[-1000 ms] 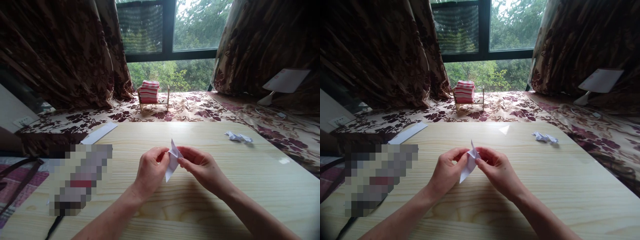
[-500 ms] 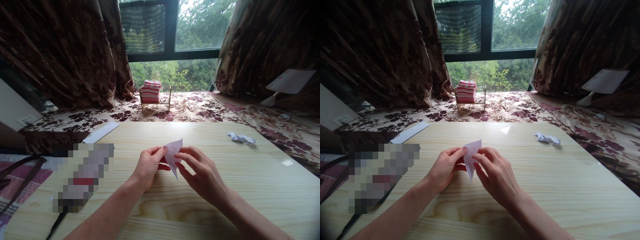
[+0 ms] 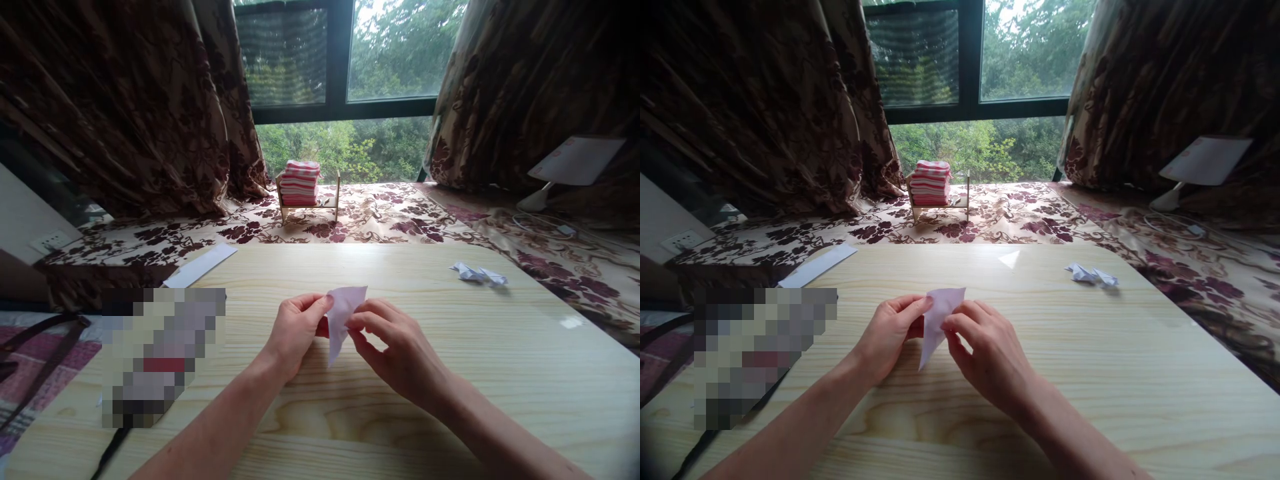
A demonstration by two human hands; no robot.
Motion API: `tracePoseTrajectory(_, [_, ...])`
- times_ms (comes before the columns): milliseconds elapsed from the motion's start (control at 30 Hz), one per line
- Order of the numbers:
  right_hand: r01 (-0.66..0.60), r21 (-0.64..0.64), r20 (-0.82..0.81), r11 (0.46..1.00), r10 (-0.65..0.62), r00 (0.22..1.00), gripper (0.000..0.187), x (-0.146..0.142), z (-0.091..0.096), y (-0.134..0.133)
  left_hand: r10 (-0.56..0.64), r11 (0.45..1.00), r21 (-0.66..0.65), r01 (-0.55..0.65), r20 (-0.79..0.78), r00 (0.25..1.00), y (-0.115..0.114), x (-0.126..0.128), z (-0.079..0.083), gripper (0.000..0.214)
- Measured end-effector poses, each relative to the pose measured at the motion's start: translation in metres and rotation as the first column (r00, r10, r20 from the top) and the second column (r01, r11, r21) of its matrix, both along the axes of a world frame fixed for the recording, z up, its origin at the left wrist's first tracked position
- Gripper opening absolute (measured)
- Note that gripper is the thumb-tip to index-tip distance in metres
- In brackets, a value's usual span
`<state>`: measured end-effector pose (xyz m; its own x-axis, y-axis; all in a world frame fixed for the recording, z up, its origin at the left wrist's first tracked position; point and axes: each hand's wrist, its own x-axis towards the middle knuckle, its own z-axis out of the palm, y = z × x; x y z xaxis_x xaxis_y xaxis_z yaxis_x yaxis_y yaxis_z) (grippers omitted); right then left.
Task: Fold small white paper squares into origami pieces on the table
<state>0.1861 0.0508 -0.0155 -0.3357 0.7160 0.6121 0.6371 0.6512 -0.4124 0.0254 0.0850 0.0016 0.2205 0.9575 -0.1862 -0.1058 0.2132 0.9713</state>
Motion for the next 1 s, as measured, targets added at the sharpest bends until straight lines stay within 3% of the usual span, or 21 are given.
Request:
tracePoseTrajectory(167, [-0.161,0.017,0.145,0.987,0.157,0.977,0.014,0.008,0.001,-0.005,0.092,0.98,0.194,-0.033,-0.306,0.947,0.005,-0.004,-0.005,0.027])
tracePoseTrajectory(267, [-0.251,-0.027,0.259,0.968,0.249,0.933,0.016,0.015,0.0,-0.009,0.088,0.969,0.247,0.009,-0.379,0.921,0.004,-0.003,-0.005,0.027])
tracePoseTrajectory(500, [-0.223,-0.132,0.441,0.966,0.259,0.86,0.02,0.02,0.0,-0.024,0.105,0.932,0.341,0.125,-0.581,0.807,0.003,-0.005,-0.009,0.024])
tracePoseTrajectory(733, [-0.184,-0.217,0.443,0.959,0.265,0.856,0.019,0.016,0.008,-0.031,0.161,0.915,0.369,0.166,-0.708,0.687,0.005,-0.007,-0.013,0.019])
tracePoseTrajectory(833, [-0.085,-0.217,0.346,0.973,0.158,0.925,0.019,0.021,0.022,-0.017,0.098,0.923,0.346,0.17,-0.637,0.765,0.004,-0.007,-0.01,0.02])
tracePoseTrajectory(900, [0.119,-0.218,0.184,0.969,-0.079,0.98,0.028,0.023,0.027,-0.002,0.048,0.93,0.329,0.166,-0.555,0.831,0.003,-0.006,-0.007,0.021])
tracePoseTrajectory(933, [0.2,-0.293,0.087,0.935,-0.183,0.979,0.04,0.023,0.028,0.005,0.033,0.934,0.321,0.157,-0.516,0.856,0.003,-0.006,-0.006,0.021])
tracePoseTrajectory(1000, [0.162,-0.496,-0.098,0.853,-0.24,0.966,0.058,0.019,0.023,0.016,0.013,0.945,0.299,0.136,-0.447,0.894,0.002,-0.005,-0.003,0.021])
